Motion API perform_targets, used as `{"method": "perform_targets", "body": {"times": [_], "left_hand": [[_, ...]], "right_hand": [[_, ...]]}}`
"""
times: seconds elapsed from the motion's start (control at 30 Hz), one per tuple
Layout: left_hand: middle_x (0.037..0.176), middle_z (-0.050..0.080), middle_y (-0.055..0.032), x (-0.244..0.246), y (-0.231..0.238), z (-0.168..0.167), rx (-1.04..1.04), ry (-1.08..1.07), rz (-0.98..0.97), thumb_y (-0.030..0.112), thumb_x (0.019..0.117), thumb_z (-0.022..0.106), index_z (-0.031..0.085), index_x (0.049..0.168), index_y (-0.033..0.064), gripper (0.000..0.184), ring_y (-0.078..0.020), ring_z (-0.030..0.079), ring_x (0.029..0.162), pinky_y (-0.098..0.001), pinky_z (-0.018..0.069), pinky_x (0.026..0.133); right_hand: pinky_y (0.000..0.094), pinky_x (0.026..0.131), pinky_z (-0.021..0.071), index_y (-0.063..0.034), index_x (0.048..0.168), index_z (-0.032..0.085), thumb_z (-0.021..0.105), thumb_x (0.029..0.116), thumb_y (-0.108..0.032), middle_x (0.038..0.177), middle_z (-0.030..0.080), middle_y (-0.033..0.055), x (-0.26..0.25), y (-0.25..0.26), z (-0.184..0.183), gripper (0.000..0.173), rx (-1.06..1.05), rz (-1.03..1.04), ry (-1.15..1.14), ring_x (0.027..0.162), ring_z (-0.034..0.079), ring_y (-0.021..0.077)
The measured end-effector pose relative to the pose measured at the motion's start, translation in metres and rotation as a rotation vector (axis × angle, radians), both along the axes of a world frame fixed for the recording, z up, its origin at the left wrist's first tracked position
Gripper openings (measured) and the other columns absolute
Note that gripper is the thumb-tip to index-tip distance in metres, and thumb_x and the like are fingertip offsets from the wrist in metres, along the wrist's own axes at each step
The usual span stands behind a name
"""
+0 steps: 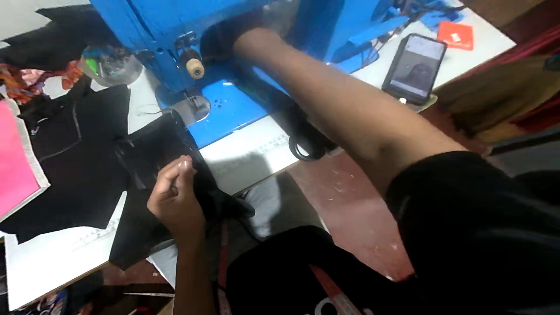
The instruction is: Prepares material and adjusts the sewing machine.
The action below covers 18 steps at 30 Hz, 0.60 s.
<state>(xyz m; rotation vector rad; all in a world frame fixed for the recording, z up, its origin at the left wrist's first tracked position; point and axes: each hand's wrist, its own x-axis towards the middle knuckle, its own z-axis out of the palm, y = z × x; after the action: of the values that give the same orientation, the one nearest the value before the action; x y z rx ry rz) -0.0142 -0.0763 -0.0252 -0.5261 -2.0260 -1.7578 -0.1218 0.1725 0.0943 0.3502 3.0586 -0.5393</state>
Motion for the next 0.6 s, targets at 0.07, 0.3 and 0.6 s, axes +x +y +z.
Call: {"method": "perform_targets", "body": {"times": [0.07, 0.3, 0.6], "left_hand": [[0.106, 0.074, 0.0043, 0.000, -0.001, -0.001, 0.009, 0.009, -0.010, 0.006, 0.0989, 0.064, 0.074, 0.101, 0.0044, 0.010, -0.0055, 0.070, 0.101, -0.0248, 0.0583, 0.090], [0.106, 0.073, 0.0001, 0.004, 0.005, 0.008, -0.044, -0.057, 0.070, 0.006, 0.0980, 0.064, 0.073, 0.103, -0.0023, 0.014, -0.0001, 0.068, 0.094, -0.0186, 0.0564, 0.084], [0.107, 0.071, -0.0007, 0.000, -0.001, 0.043, 0.377, -0.566, 0.023, 0.006, 0.1043, 0.049, 0.067, 0.105, 0.0011, 0.019, -0.0077, 0.067, 0.099, -0.0257, 0.0561, 0.088]], "right_hand": [[0.0556, 0.114, 0.0353, 0.0049, 0.139, 0.056, 0.047, 0.1072, -0.014, 0.146, 0.054, 0.0265, 0.004, 0.001, 0.008, 0.038, -0.025, -0.016, 0.003, 0.140, 0.047, 0.0416], [0.0694, 0.112, 0.0300, 0.0001, 0.140, 0.058, 0.054, 0.1048, -0.033, 0.146, 0.053, 0.0272, -0.046, -0.008, -0.024, 0.048, 0.155, 0.022, -0.023, 0.140, 0.044, 0.0470], [0.0600, 0.116, 0.0320, 0.0026, 0.143, 0.055, 0.046, 0.1087, -0.021, 0.152, 0.049, 0.0232, -0.085, -0.039, -0.054, 0.042, -0.014, -0.030, -0.132, 0.143, 0.044, 0.0407]]}}
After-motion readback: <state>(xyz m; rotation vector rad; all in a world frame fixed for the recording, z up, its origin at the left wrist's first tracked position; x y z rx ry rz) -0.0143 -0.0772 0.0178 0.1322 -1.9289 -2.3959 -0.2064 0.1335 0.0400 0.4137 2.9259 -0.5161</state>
